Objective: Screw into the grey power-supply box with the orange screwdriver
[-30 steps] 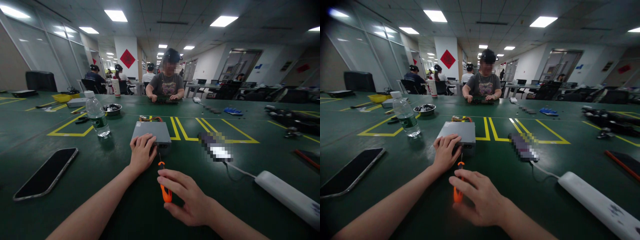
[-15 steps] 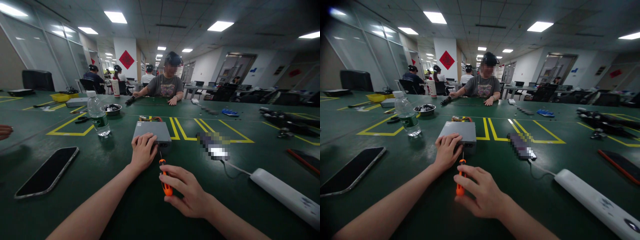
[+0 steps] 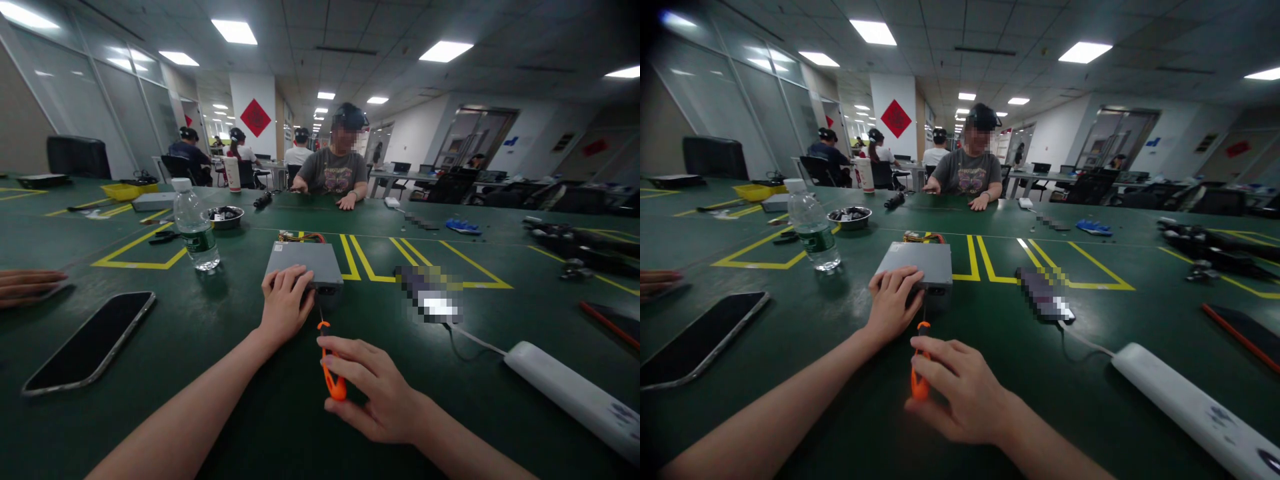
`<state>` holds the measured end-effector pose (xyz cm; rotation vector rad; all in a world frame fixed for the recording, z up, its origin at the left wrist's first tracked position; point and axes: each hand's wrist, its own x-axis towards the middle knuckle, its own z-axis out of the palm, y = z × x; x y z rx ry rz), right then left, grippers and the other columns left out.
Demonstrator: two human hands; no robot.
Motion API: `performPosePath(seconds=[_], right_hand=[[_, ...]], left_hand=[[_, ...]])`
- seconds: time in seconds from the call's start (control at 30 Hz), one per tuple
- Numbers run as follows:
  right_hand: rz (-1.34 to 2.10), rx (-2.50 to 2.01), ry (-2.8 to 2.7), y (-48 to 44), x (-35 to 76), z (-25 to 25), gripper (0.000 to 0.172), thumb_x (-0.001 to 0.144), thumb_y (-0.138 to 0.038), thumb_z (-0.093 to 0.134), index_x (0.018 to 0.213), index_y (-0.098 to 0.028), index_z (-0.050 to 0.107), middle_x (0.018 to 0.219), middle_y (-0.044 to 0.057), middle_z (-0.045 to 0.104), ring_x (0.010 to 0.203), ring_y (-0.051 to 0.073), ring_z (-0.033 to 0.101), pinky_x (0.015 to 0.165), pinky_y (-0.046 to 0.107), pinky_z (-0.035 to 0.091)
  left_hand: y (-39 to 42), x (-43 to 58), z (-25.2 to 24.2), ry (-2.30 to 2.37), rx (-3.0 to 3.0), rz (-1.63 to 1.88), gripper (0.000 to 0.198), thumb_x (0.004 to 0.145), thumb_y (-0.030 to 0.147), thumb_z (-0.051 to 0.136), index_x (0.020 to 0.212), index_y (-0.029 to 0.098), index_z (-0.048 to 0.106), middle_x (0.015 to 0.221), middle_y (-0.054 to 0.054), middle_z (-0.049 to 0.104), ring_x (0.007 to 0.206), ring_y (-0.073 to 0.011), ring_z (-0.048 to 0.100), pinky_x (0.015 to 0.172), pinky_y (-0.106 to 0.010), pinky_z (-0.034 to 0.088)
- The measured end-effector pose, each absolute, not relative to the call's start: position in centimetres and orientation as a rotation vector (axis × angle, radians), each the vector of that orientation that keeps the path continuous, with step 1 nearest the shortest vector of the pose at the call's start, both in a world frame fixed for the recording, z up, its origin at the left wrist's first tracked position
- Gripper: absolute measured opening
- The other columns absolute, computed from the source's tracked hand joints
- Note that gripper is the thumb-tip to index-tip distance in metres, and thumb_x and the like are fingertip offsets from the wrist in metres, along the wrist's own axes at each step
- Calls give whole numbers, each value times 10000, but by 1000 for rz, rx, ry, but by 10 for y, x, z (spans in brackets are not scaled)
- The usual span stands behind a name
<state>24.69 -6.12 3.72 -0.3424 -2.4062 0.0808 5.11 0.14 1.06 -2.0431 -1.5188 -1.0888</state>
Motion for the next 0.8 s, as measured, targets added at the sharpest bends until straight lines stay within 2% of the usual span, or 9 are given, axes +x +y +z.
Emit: performPosePath(seconds=[0.13, 0.23, 0.3, 0.4, 0.53, 0.7, 0.8], right_hand=[[205, -367, -2373, -62, 246, 36, 330, 906, -352, 478, 1167, -181, 371, 1181, 144, 555, 1009, 197, 603, 832, 325, 490], [300, -370, -2412, -62, 246, 38, 377, 901, -398, 472, 1185, -170, 374, 1181, 145, 544, 1107, 214, 542, 877, 339, 471], [287, -351, -2457, -62, 247, 39, 370, 920, -365, 418, 1221, -152, 385, 1219, 160, 510, 1134, 227, 513, 870, 352, 474], [165, -355, -2474, -61, 248, 38, 336, 937, -343, 391, 1217, -160, 424, 1236, 163, 497, 1085, 233, 541, 817, 353, 494], [139, -353, -2367, -60, 247, 35, 322, 911, -390, 469, 1148, -178, 421, 1160, 140, 560, 989, 211, 596, 792, 339, 506], [293, -374, -2378, -61, 248, 37, 356, 898, -401, 474, 1160, -170, 402, 1168, 144, 545, 1078, 220, 550, 859, 355, 484], [258, -365, -2431, -62, 248, 38, 343, 913, -352, 433, 1193, -155, 434, 1194, 157, 519, 1092, 233, 533, 842, 356, 486]], left_hand=[[1, 51, 11, -1518, -2045, -1084, 308, 846, 272, 478, 1151, 254, 520, 1192, -66, 573, 1138, -224, 467, 970, -433, 232], [1, 50, 11, -1517, -2048, -1081, 303, 848, 268, 474, 1148, 255, 517, 1191, -64, 574, 1144, -222, 463, 969, -431, 234], [1, 50, 11, -1519, -2048, -1074, 298, 852, 271, 469, 1146, 257, 515, 1192, -63, 573, 1146, -221, 463, 968, -433, 232], [1, 51, 11, -1521, -2050, -1062, 295, 851, 276, 471, 1142, 256, 515, 1197, -63, 570, 1147, -223, 463, 967, -434, 229], [1, 51, 11, -1521, -2044, -1065, 293, 851, 270, 470, 1140, 251, 513, 1194, -61, 570, 1152, -219, 461, 972, -430, 227], [1, 51, 10, -1515, -2046, -1067, 297, 853, 269, 466, 1145, 248, 512, 1192, -68, 570, 1153, -222, 461, 968, -429, 233], [1, 50, 10, -1513, -2042, -1059, 303, 852, 273, 464, 1150, 247, 512, 1194, -67, 569, 1154, -223, 461, 971, -429, 230]])
